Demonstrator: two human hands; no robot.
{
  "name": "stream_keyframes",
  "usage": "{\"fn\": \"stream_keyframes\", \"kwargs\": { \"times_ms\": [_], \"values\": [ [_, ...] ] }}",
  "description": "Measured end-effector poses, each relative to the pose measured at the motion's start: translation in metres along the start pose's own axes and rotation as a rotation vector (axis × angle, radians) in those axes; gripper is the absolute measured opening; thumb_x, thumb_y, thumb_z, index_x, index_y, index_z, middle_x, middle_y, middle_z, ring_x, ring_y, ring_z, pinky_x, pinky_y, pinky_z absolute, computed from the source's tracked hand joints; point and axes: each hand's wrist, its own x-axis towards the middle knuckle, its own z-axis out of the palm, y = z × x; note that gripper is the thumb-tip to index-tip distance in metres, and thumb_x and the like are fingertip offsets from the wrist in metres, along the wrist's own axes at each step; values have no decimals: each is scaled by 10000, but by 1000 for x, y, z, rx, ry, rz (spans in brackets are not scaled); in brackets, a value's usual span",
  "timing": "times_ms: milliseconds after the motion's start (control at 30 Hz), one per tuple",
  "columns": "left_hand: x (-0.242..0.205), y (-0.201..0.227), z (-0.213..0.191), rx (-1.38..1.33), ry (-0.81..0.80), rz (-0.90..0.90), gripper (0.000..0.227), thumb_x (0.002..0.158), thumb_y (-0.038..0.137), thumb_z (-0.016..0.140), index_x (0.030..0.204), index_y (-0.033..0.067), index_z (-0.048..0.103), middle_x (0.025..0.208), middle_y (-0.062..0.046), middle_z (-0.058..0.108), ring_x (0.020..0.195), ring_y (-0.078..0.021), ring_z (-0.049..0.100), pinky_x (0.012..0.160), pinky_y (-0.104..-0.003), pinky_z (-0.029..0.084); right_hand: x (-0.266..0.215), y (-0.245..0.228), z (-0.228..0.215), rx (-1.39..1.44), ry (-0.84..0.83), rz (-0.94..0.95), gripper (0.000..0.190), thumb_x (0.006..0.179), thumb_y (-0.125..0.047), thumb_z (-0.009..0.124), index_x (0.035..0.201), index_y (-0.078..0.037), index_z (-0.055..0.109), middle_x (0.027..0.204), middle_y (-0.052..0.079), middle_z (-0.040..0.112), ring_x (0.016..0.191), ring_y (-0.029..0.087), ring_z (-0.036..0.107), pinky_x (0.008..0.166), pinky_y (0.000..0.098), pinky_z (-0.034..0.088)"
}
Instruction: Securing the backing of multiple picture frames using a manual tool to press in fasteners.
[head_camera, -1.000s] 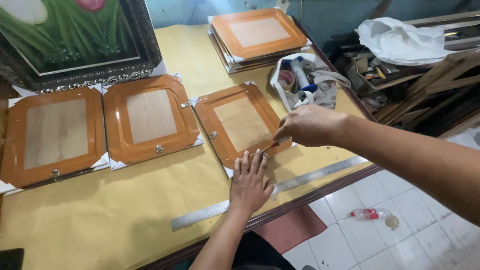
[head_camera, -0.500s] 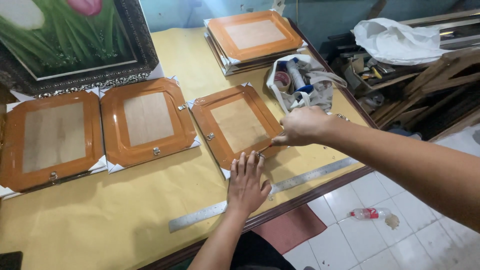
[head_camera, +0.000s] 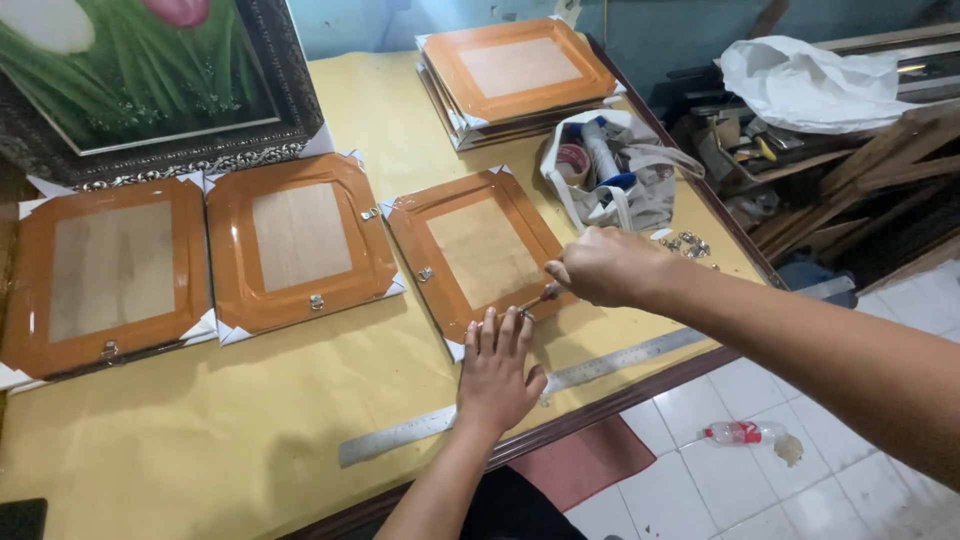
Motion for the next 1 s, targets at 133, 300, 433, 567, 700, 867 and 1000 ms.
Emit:
{"fn": "stream_keyframes", "kwargs": {
  "times_ms": [133, 300, 433, 567, 700, 867, 1000],
  "values": [
    [0, 0, 1, 0, -2, -6, 643, 746, 430, 386, 1320, 153, 295, 1349, -115, 272, 1270, -347, 213, 1020, -507, 141, 9, 3, 2, -66, 28, 113, 562, 847, -511, 304, 666, -123, 669, 678, 132, 640, 751, 312, 650, 624, 401, 491],
    [1, -1, 3, 2, -3, -4, 662, 738, 425, 401, 1330, 154, 283, 1354, -118, 259, 1267, -352, 210, 1016, -511, 136, -16, 8, -18, -213, 29, -261, 534, 693, -150, 636, 1185, -299, 493, 1091, 64, 564, 894, 372, 608, 736, 449, 516],
    [5, -2, 4, -6, -6, -5, 670, 731, 432, 409, 1325, 151, 278, 1354, -123, 254, 1265, -356, 205, 1012, -518, 130, -6, 20, -8, -323, 205, -636, 377, 723, -37, 525, 982, -286, 639, 946, -43, 656, 789, 273, 647, 649, 344, 525],
    [-2, 3, -1, -15, -72, -22, 655, 753, 423, 381, 1337, 149, 270, 1363, -119, 252, 1276, -354, 191, 1018, -512, 123, -19, -6, -15, 80, 22, -354, 243, 820, -251, 422, 696, -151, 605, 505, 19, 590, 557, 208, 642, 575, 330, 509],
    [3, 1, -7, -15, -101, -25, 656, 746, 423, 384, 1334, 155, 267, 1374, -116, 245, 1282, -352, 181, 1019, -513, 117, 37, 9, 24, 84, 36, -14, 405, 802, -420, 341, 618, -171, 602, 446, -4, 586, 569, 189, 648, 571, 333, 507],
    [4, 1, -4, -12, -78, -22, 656, 746, 426, 389, 1332, 159, 264, 1376, -118, 244, 1285, -353, 180, 1021, -510, 119, 18, -1, 6, -129, 104, -5, 420, 781, -482, 415, 659, -149, 642, 559, 37, 607, 644, 242, 648, 596, 375, 505],
    [2, 2, -6, 2, -61, -24, 661, 740, 447, 382, 1328, 167, 271, 1375, -104, 256, 1281, -341, 195, 1021, -502, 124, 2, 4, -4, -278, 86, -145, 429, 694, -316, 669, 1109, -292, 562, 976, 17, 615, 923, 266, 614, 761, 423, 500]
  ]
}}
